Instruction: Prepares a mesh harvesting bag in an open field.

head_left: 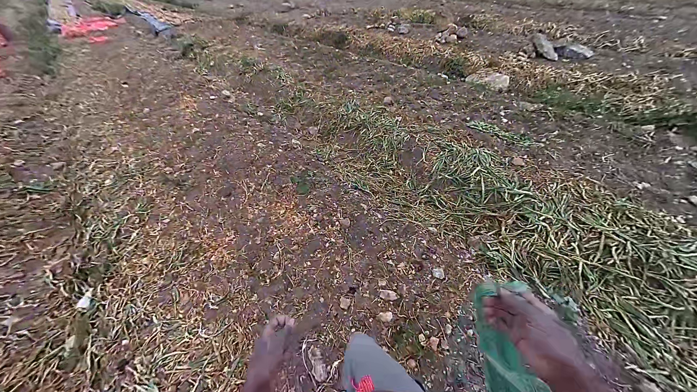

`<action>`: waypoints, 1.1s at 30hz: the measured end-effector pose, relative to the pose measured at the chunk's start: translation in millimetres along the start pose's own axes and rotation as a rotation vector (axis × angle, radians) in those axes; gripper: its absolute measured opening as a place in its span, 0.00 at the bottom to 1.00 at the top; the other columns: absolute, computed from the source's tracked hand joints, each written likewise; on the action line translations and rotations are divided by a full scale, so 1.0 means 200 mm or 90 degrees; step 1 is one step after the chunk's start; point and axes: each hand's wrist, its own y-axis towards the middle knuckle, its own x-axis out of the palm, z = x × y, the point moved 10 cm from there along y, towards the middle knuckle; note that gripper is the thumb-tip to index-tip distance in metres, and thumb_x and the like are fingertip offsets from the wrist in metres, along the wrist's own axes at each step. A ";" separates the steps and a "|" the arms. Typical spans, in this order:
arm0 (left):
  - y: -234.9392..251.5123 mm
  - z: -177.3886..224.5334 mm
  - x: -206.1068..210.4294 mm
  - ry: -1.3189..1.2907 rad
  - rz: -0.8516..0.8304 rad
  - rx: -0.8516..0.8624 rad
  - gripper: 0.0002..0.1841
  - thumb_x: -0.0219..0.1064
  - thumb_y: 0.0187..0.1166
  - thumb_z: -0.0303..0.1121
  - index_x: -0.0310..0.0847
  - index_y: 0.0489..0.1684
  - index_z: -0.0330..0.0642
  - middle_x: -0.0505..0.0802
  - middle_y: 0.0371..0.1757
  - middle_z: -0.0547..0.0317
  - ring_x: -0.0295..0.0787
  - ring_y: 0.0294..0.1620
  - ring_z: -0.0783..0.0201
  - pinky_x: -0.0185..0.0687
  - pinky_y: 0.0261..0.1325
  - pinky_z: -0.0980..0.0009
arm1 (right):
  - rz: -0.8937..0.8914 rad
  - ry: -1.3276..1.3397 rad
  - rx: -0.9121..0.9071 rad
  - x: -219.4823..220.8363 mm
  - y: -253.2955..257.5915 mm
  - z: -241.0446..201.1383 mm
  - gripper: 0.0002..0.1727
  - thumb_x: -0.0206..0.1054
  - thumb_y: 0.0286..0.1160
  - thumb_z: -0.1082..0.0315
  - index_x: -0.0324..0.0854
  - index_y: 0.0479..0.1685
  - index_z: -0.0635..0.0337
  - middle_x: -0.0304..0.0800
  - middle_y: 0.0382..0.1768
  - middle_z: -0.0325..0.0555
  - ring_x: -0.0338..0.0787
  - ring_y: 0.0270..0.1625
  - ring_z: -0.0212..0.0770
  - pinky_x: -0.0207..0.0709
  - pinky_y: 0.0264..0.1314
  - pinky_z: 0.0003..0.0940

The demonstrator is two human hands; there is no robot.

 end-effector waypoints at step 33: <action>4.05 2.84 -2.49 -0.103 0.155 0.037 0.10 0.62 0.86 0.27 0.84 0.53 0.29 0.94 0.39 0.43 0.94 0.39 0.54 0.93 0.45 0.55 | -0.278 -0.511 -0.198 5.30 2.35 0.12 0.18 0.62 0.83 0.50 0.85 0.60 0.48 0.92 0.37 0.45 0.91 0.36 0.43 0.87 0.39 0.50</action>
